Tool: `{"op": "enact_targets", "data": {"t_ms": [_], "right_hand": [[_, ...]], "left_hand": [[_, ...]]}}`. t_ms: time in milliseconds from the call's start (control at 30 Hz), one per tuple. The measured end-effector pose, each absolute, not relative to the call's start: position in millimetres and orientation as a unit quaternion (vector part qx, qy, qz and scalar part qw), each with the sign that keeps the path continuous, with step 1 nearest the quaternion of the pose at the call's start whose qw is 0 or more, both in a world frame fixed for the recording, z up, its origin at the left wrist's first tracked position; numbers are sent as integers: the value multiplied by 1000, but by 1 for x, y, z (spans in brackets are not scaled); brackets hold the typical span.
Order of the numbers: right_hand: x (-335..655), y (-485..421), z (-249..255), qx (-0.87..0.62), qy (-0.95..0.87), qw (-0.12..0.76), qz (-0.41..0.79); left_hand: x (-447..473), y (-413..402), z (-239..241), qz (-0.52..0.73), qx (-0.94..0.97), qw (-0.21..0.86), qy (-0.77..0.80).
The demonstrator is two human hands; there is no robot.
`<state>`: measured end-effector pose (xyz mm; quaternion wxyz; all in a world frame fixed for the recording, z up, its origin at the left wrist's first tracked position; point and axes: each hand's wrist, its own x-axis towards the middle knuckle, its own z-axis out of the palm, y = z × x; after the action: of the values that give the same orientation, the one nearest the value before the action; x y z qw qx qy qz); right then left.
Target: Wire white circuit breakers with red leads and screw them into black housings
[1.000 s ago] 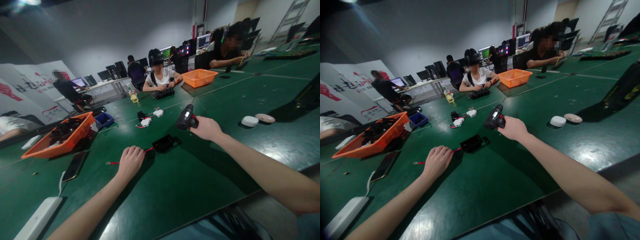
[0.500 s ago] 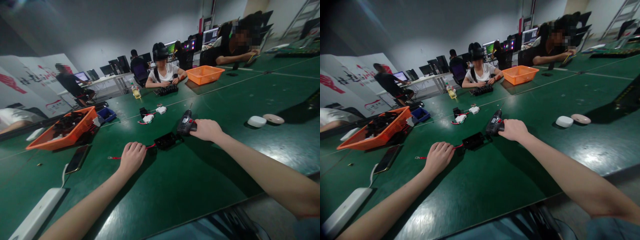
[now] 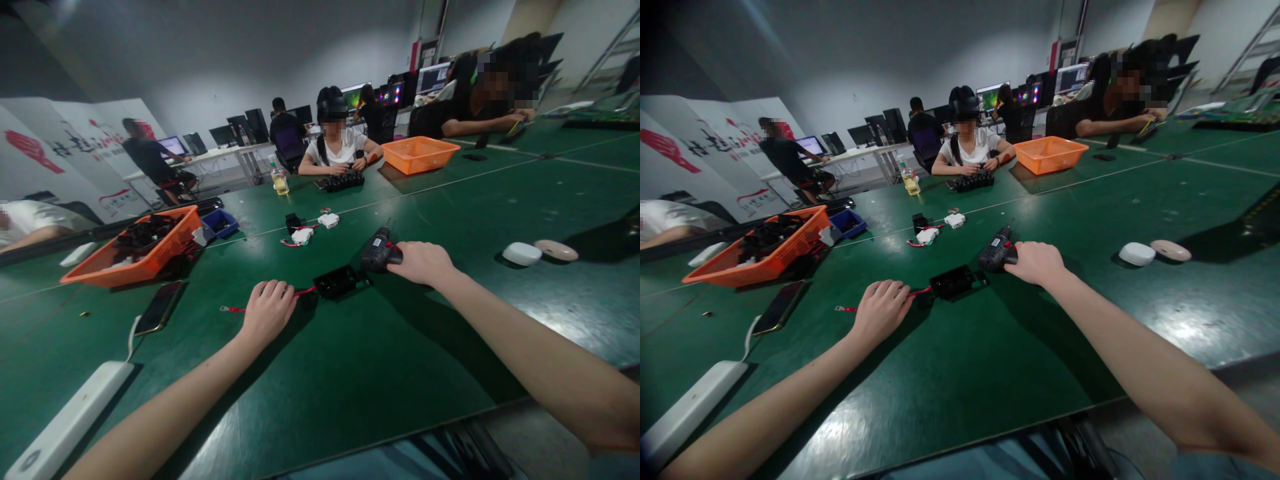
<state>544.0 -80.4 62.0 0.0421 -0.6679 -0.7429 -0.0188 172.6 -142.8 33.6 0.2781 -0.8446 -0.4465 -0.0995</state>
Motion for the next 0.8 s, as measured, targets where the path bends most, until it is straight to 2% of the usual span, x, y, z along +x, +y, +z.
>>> {"op": "enact_targets", "data": {"t_ms": [200, 300, 400, 500, 800], "right_hand": [[546, -85, 57, -633, -766, 71, -87], [539, -93, 59, -581, -795, 138, -106], [526, -104, 65, -513, -825, 226, -71], [511, -116, 66, -457, -846, 274, -11], [489, -133, 56, -407, -872, 259, 81]], "left_hand": [[169, -140, 30, -105, -847, 263, -450], [168, -140, 30, -112, -845, 272, -447], [168, -140, 31, -113, -844, 276, -446], [168, -142, 31, -115, -843, 280, -445], [167, -142, 31, -128, -844, 308, -420]]}}
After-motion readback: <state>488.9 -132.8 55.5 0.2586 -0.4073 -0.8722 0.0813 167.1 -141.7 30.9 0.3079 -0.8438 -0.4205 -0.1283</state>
